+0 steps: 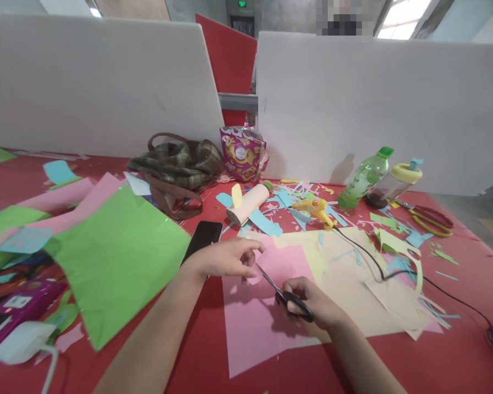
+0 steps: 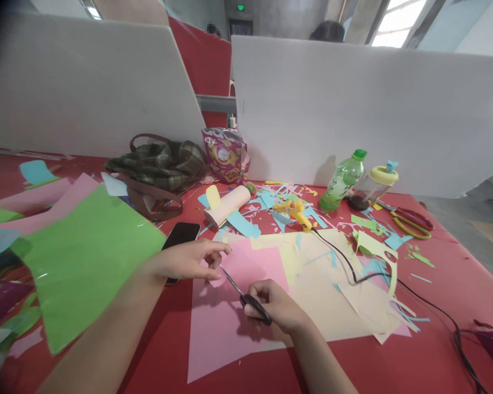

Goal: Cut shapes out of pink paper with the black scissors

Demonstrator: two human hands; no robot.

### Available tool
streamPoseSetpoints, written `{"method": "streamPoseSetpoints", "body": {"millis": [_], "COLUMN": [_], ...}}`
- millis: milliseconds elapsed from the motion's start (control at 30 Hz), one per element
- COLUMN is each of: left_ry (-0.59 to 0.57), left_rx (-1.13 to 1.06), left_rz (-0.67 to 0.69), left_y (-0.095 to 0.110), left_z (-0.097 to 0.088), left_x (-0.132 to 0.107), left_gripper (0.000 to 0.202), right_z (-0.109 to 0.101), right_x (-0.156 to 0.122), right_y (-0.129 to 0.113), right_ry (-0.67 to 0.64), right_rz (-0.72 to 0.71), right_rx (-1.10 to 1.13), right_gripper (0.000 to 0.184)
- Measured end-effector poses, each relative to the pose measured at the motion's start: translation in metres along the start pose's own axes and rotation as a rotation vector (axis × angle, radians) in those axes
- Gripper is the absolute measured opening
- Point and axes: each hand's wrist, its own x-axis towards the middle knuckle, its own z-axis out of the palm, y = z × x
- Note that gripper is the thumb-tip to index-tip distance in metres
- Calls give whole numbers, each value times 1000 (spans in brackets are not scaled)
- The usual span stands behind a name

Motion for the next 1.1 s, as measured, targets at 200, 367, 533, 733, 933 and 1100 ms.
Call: {"method": "streamPoseSetpoints", "body": {"millis": [200, 367, 533, 733, 933, 1100], "left_ry": [-48, -99, -100, -86, 97, 192], "left_rx": [-16, -11, 58, 39, 59, 68], "left_rz": [-30, -32, -13, -3, 32, 61], "left_y": [-3, -2, -2, -2, 4, 7], "left_z": [0, -2, -4, -4, 2, 17], "left_x": [3, 4, 4, 5, 9, 20], "left_gripper": [41, 44, 40, 42, 48, 48], "right_z": [1, -1, 0, -1, -2, 1], "right_x": [0, 1, 1, 2, 4, 8], "right_y": [-1, 1, 1, 2, 2, 0], "right_ry": [-6, 1, 26, 114, 272, 414], "right_rz": [6, 23, 50, -21, -221, -353], "right_rx": [-18, 2, 22, 62, 62, 106], "right_gripper": [39, 41, 43, 40, 31, 24]}}
